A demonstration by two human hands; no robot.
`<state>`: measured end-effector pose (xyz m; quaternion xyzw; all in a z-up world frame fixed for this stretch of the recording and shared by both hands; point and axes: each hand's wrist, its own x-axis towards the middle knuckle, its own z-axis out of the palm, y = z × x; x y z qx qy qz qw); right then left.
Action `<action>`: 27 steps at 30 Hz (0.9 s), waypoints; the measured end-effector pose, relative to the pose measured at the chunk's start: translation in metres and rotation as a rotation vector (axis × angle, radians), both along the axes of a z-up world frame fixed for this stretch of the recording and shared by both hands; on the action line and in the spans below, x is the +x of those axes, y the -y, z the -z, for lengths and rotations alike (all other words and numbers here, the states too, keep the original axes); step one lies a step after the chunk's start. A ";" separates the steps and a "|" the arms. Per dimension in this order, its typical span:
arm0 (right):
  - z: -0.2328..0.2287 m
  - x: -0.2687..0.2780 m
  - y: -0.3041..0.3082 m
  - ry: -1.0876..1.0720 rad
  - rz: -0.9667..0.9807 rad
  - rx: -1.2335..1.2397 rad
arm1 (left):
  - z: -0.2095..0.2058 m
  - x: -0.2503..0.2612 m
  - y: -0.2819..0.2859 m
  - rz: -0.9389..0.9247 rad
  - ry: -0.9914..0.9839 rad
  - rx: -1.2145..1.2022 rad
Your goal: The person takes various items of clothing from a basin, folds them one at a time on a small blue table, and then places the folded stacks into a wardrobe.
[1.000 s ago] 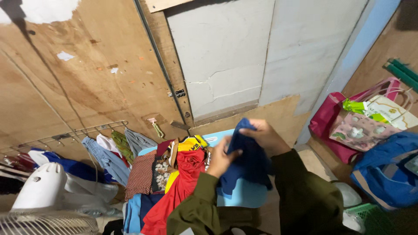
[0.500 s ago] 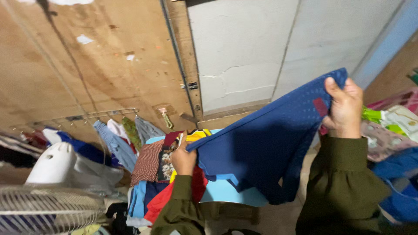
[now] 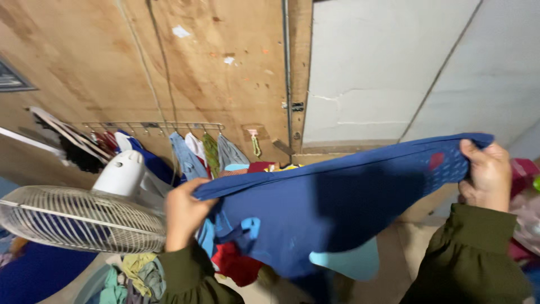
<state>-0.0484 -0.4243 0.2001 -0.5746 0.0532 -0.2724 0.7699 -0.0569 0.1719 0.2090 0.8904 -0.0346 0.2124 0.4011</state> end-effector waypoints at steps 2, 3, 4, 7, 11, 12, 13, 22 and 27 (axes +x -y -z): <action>-0.005 0.013 -0.007 0.083 -0.041 0.038 | -0.005 0.004 -0.025 -0.074 0.005 -0.115; -0.008 0.028 -0.012 -0.009 -0.063 -0.062 | -0.006 0.018 -0.038 -0.133 -0.104 -0.165; -0.010 0.051 -0.021 -0.100 -0.087 -0.163 | -0.006 0.031 -0.055 -0.193 -0.214 -0.216; -0.017 0.107 -0.070 -0.221 -0.113 -0.486 | 0.004 0.096 -0.064 0.016 -0.141 -0.878; -0.076 0.129 -0.134 -0.206 -0.158 -0.255 | -0.049 0.133 -0.080 -0.156 0.503 -0.643; -0.091 0.128 -0.145 -0.157 -0.170 -0.149 | -0.071 0.128 -0.087 -0.204 0.792 -0.290; -0.104 0.124 -0.151 -0.007 -0.208 -0.113 | -0.095 0.125 -0.090 -0.144 0.875 -0.336; -0.058 0.101 -0.132 0.330 -0.435 -0.042 | -0.085 -0.014 -0.080 -0.123 0.939 -0.399; 0.098 0.083 -0.030 -0.349 -0.459 -0.339 | 0.079 -0.070 -0.084 -0.107 0.384 -0.285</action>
